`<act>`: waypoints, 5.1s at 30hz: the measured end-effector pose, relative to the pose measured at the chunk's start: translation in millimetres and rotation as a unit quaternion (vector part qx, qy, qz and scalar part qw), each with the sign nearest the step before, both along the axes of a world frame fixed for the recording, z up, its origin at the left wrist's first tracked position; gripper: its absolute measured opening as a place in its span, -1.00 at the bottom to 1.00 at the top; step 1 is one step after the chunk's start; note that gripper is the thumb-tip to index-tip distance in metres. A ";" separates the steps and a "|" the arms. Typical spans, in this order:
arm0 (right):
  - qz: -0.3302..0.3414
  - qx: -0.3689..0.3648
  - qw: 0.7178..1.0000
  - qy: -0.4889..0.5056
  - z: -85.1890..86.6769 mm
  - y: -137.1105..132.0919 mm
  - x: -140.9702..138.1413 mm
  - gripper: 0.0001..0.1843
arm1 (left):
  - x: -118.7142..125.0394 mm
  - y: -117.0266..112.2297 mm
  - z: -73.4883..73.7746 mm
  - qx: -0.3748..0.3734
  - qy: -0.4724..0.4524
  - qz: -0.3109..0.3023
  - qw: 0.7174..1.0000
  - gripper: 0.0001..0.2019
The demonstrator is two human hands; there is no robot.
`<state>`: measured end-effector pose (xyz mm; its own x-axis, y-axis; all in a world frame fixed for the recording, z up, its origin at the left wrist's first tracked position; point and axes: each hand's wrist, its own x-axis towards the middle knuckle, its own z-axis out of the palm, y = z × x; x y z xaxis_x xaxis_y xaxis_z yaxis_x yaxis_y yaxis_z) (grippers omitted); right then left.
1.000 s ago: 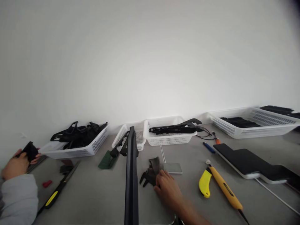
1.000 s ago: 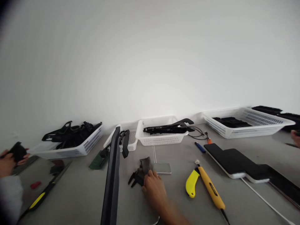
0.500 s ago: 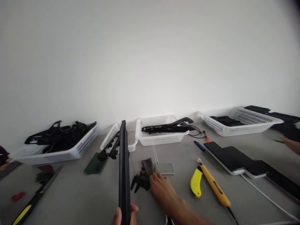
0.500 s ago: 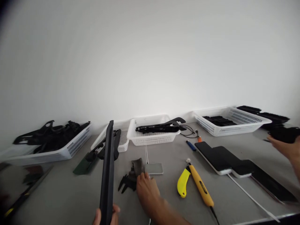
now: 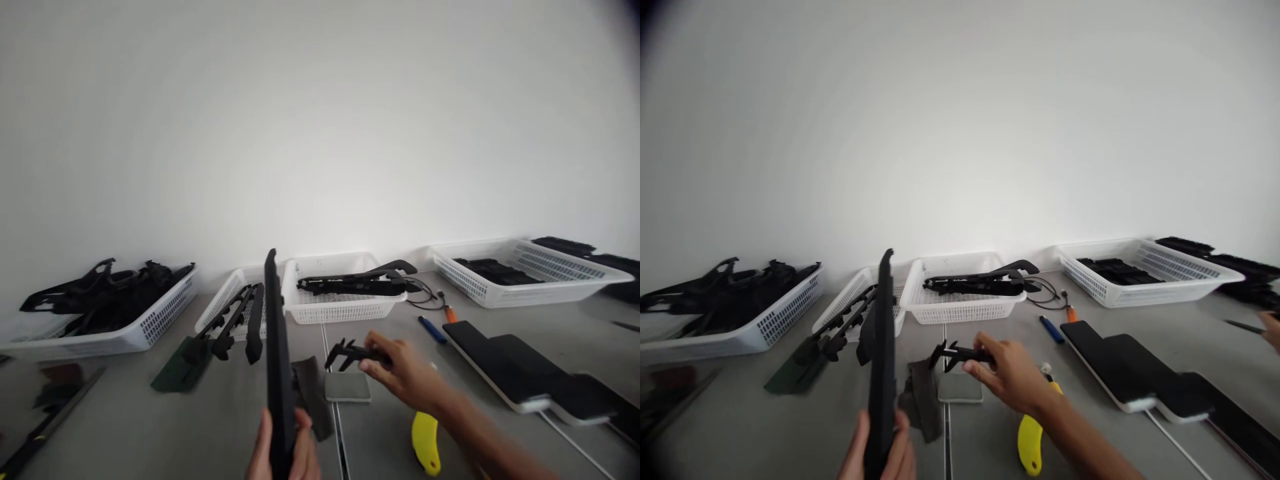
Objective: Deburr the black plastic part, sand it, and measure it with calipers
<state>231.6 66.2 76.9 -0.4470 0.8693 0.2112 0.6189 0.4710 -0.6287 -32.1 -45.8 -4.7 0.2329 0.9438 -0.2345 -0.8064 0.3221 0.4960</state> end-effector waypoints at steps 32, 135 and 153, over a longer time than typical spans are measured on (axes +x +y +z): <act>-0.044 0.085 0.994 -0.048 -54.4 34.4 9.4 -0.69 | 74.7 83.6 6.1 0.160 0.040 -0.094 0.982 -0.07; 0.030 -0.104 0.994 -0.027 21.5 22.7 20.5 -0.80 | 51.4 108.7 15.3 0.054 0.026 -0.060 0.996 -0.50; -0.002 0.156 0.986 0.050 -46.8 29.8 17.9 -0.75 | 59.9 97.3 30.4 0.015 -0.020 -0.056 0.998 -0.46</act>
